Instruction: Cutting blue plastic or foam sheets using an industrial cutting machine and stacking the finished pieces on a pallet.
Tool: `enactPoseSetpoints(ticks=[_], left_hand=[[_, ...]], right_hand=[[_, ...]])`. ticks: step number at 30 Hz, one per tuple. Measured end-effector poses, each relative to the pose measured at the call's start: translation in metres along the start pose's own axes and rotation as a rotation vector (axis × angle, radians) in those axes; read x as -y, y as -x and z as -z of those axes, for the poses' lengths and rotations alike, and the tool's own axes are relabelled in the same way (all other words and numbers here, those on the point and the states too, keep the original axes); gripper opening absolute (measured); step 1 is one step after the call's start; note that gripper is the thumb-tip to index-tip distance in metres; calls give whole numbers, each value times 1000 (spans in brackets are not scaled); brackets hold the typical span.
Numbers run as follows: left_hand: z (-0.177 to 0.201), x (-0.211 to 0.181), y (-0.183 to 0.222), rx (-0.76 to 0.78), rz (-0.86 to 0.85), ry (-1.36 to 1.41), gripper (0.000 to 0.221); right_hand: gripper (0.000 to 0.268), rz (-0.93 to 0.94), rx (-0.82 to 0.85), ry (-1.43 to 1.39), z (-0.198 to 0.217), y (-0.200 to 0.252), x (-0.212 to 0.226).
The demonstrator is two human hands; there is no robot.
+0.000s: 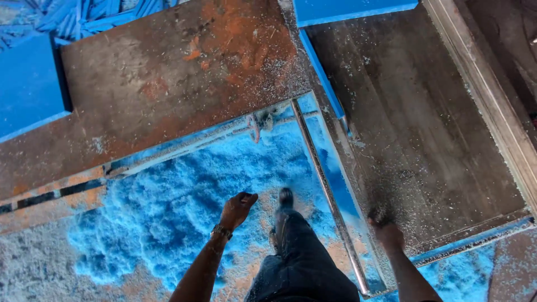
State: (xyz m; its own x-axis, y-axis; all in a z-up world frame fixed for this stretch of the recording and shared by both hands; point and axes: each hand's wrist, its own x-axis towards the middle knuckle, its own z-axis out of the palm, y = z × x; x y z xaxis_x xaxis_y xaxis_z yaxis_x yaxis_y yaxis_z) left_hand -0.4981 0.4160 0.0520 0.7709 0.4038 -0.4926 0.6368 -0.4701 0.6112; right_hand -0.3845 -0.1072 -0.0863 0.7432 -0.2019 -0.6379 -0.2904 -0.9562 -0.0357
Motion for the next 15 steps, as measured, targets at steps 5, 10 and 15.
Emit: enactPoseSetpoints(ticks=[5,10,15], left_hand=[[4,-85,-127,108,-108,5,54],[-17,-167,-288,176,-259,-175,63],[-49,-231,-410,158,-316,-272,60]], right_hand=[[91,-118,21,33,-29,-11,-17],[72,-132,-31,-93,-62,-12,-37],[58,-311,71,-293,-96,-32,-64]])
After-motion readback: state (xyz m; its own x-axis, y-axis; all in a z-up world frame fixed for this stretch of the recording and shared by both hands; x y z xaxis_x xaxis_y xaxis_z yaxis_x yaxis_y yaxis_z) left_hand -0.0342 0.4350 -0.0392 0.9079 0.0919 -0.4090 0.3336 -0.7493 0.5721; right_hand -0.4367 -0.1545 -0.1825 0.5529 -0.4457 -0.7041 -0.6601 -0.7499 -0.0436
